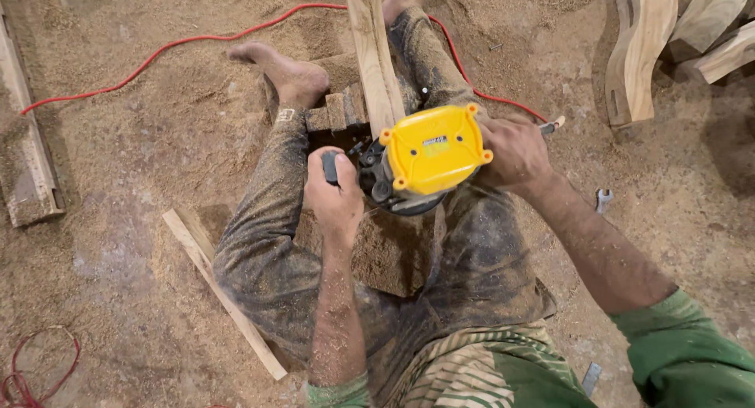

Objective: The person sits on the ground and uses a router to shape and groove wooden planks held in a small vise. They clamp a plank, run the router along its edge, unclamp and reposition the wood, and repeat the routing on other pieces.

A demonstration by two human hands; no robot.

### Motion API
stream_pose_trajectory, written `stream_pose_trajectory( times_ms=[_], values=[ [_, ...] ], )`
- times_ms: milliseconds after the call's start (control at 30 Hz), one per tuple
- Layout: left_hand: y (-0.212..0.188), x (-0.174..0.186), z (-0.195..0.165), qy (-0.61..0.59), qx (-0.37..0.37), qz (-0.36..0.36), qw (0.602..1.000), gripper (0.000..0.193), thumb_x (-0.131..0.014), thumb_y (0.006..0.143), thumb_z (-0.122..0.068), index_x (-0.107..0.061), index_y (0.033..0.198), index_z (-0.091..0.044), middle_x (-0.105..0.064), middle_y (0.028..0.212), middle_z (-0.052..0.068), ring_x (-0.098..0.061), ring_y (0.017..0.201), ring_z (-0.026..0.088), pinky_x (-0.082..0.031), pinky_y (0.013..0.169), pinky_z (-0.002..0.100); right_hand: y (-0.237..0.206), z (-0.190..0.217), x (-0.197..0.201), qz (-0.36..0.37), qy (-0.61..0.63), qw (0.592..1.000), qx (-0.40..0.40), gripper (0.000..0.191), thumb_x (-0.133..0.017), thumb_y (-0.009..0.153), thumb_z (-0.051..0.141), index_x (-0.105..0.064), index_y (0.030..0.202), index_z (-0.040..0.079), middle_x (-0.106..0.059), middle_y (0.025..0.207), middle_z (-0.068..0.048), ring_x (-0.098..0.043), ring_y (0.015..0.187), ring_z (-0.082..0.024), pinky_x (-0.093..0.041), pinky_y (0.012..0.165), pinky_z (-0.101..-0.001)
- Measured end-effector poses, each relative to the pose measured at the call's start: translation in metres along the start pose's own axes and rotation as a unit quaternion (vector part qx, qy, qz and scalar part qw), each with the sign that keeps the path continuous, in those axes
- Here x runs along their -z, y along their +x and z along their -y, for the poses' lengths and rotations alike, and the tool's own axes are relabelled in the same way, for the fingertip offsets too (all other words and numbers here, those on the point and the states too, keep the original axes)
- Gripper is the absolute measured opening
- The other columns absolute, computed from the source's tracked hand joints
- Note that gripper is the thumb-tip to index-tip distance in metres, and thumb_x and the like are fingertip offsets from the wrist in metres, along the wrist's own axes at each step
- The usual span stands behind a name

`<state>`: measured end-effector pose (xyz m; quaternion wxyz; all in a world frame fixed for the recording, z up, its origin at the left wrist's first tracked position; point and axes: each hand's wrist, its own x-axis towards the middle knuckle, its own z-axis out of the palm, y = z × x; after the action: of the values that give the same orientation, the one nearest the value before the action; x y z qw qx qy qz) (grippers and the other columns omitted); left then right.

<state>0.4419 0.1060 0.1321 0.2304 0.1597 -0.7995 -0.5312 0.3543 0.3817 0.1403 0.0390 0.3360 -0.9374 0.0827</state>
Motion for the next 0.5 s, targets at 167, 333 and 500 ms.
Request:
stream_pose_trajectory(
  times_ms=[167,333,500],
  values=[
    [-0.001,0.002,0.010,-0.019,0.030,0.011,0.999,0.021,-0.053,0.102,-0.023,-0.062,0.105,-0.004,-0.060,0.076,0.003,-0.058,0.065,0.012,-0.050,0.057,0.031,-0.006,-0.002,-0.015,-0.018,-0.014,1.000,-0.007,0.053,-0.083,0.069,0.032,-0.063,0.113,0.010,-0.069,0.094,-0.007,-0.068,0.078,-0.022,-0.053,0.073,-0.0378],
    [-0.007,-0.001,0.022,-0.035,0.013,0.029,0.999,0.019,-0.053,0.101,-0.022,-0.062,0.100,-0.006,-0.058,0.072,0.001,-0.057,0.056,0.010,-0.047,0.046,0.027,-0.014,-0.008,-0.036,-0.055,-0.033,0.998,-0.021,0.017,-0.071,0.094,0.027,-0.067,0.098,0.011,-0.070,0.084,-0.004,-0.067,0.068,-0.016,-0.051,0.065,-0.0339],
    [-0.017,0.002,0.022,-0.068,0.110,0.050,0.990,0.019,-0.053,0.097,-0.022,-0.059,0.099,-0.004,-0.057,0.065,0.003,-0.058,0.049,0.013,-0.047,0.042,0.027,-0.022,0.003,-0.036,-0.150,-0.009,0.988,0.016,0.021,-0.069,0.088,0.031,-0.065,0.089,0.010,-0.066,0.080,-0.007,-0.067,0.073,-0.023,-0.050,0.068,-0.0381]
  ],
)
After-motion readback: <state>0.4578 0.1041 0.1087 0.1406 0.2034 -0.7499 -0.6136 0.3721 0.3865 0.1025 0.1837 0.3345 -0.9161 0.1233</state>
